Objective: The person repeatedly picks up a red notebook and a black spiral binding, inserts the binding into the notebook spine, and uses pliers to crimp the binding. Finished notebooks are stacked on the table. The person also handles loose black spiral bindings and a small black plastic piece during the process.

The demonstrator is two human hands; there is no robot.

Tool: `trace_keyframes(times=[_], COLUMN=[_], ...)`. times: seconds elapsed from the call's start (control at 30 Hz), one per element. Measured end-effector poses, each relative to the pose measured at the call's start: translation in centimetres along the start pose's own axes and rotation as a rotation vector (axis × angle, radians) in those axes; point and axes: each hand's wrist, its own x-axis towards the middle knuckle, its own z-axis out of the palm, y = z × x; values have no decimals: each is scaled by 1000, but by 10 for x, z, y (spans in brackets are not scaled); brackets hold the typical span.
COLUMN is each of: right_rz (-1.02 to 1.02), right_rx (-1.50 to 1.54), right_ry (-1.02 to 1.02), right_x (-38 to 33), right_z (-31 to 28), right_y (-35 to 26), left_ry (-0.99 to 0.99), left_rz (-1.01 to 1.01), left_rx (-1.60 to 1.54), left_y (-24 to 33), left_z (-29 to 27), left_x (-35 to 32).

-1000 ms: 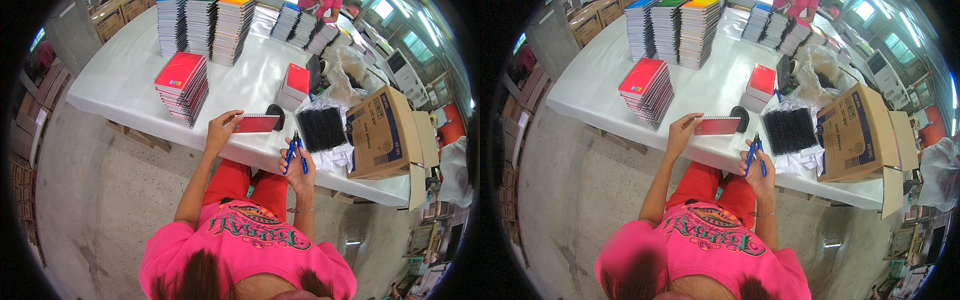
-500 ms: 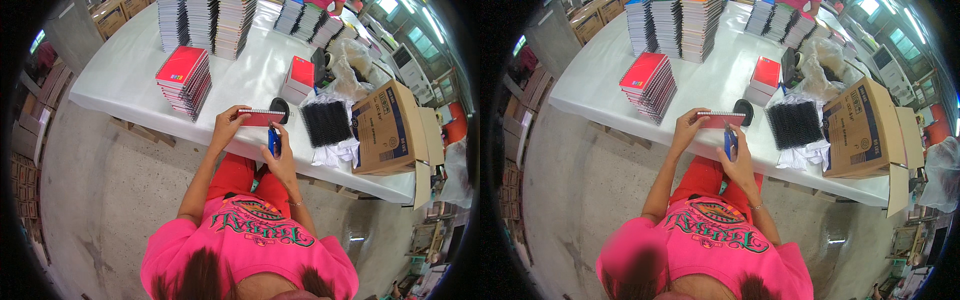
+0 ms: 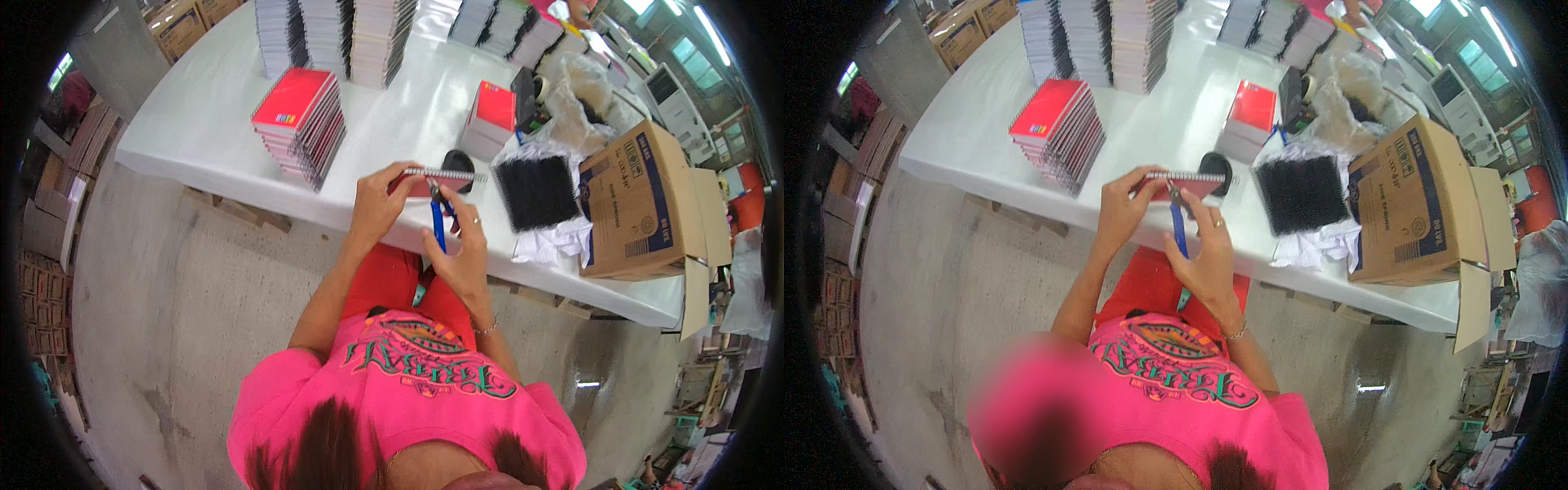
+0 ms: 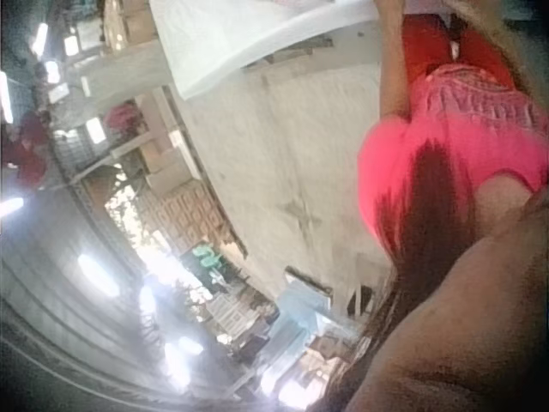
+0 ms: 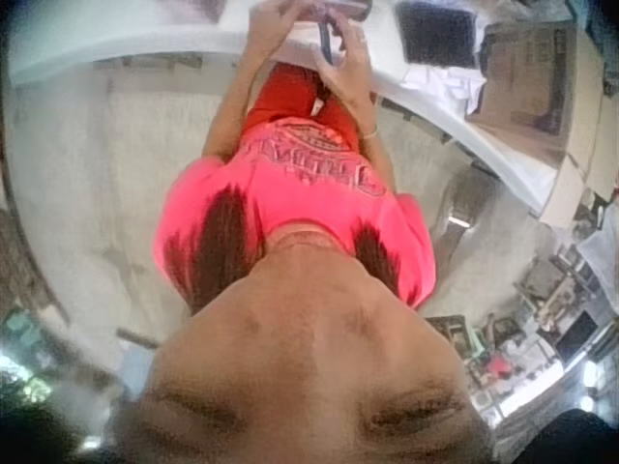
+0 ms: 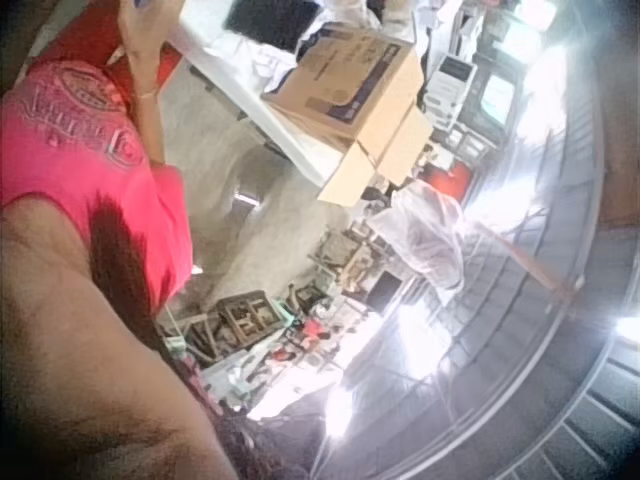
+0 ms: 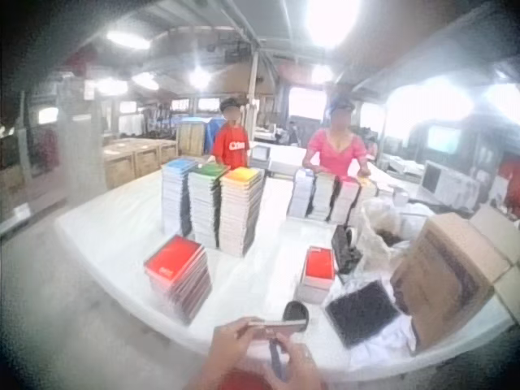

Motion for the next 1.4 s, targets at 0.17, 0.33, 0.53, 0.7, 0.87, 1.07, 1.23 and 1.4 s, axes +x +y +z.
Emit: trace_keyframes(times=[0.17,0.33,0.53,0.7,0.87,1.07,1.23,1.4], right_rz=[-64,-122,-109,-71,-15,36,437,631], right_rx=[-44,-93,-95,-54,-1,25,784,1424], right_ry=[11,24,36,46,23,-26,-248,-484], right_x=[0,0,3,3,3,1,-1,10], right_z=[-5,1,6,6,6,1,-9,-23], right_y=[-17,-18,-19,-21,-21,-24,-20,-15], left_ry=[66,87,68,83,38,70,144,148], left_rz=[8,-11,-54,-1,-14,52,203,159], left_rx=[-13,-82,-103,-95,15,99,200,167], left_y=[22,24,34,30,33,28,23,29], left_z=[-5,-5,-4,-2,-4,-1,6,10], left_x=[-2,-6,-6,-8,-6,-8,-9,-11])
